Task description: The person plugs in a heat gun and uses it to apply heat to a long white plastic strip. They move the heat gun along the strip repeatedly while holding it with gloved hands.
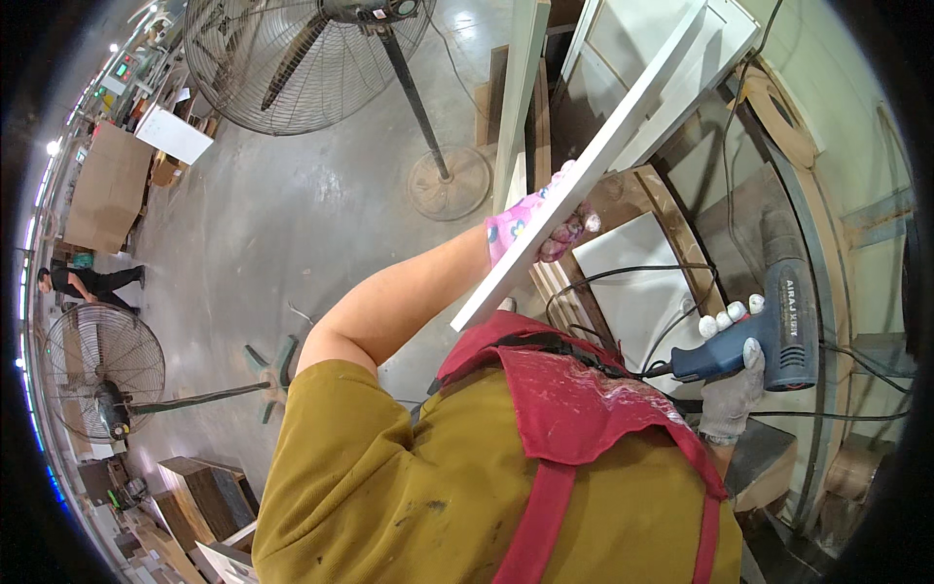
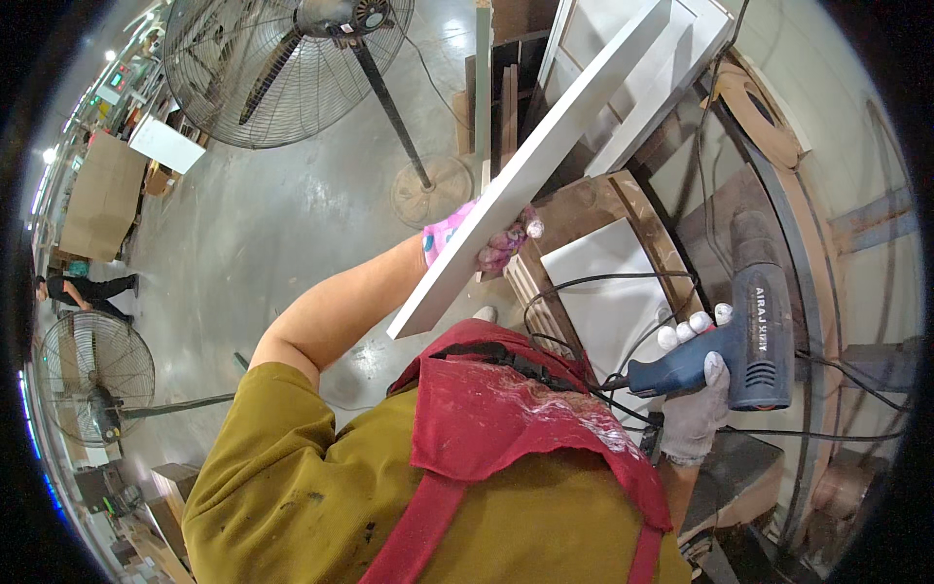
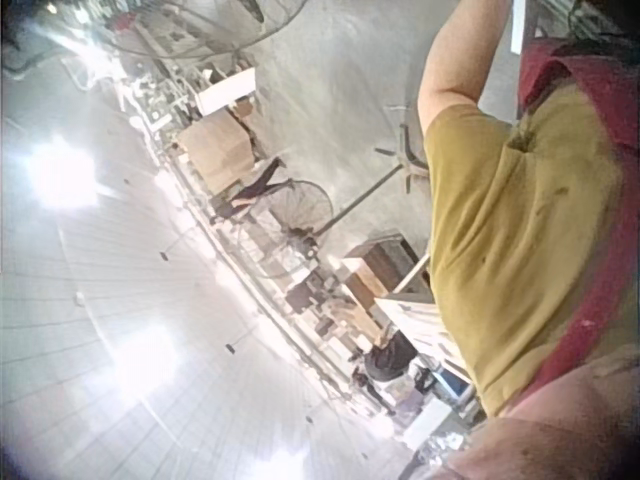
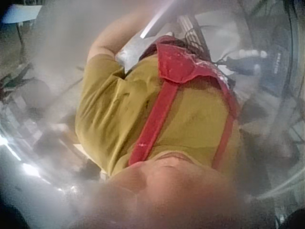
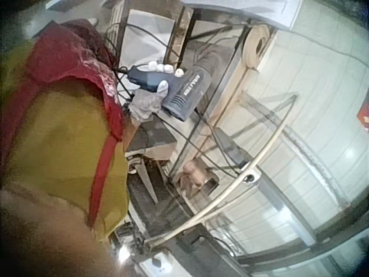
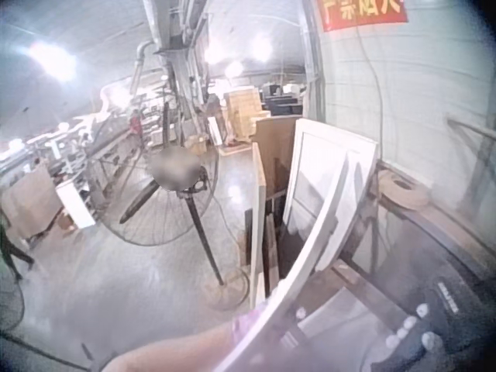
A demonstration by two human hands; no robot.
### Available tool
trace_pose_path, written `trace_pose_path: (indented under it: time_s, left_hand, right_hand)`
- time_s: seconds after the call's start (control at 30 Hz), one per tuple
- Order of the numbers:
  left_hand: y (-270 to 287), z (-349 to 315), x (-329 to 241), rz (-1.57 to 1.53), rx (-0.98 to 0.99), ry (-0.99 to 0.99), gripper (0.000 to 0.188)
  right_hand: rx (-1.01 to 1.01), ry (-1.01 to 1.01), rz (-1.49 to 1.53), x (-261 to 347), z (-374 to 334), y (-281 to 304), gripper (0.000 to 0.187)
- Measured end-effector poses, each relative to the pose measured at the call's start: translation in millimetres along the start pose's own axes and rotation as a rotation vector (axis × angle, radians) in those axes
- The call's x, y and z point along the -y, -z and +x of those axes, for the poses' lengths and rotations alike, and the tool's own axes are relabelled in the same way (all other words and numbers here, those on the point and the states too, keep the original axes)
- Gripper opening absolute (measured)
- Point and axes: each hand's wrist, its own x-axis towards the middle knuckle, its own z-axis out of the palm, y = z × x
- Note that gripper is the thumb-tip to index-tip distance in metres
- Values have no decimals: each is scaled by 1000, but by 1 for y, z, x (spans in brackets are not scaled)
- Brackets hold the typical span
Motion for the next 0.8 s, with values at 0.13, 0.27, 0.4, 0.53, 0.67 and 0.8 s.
trace_pose_path:
  time_s: [0.13,0.27,0.4,0.53,0.67,0.8]
  left_hand:
    - [0,9,-5,-129,108,59,58]
    - [-14,-2,1,400,244,-292,44]
    - [-30,-18,6,330,80,-196,31]
    - [-50,-30,8,572,-147,-143,21]
    - [-83,-40,15,1066,-581,-480,28]
    - [-115,-65,8,1396,-837,-518,35]
  right_hand:
    - [180,-114,205,10,0,2,54]
    - [151,-129,242,20,-1,-6,56]
    - [245,-96,268,20,3,-9,57]
    - [250,-65,246,20,4,-8,56]
    - [158,-89,163,27,-2,-17,55]
    - [201,-87,283,33,-1,-35,47]
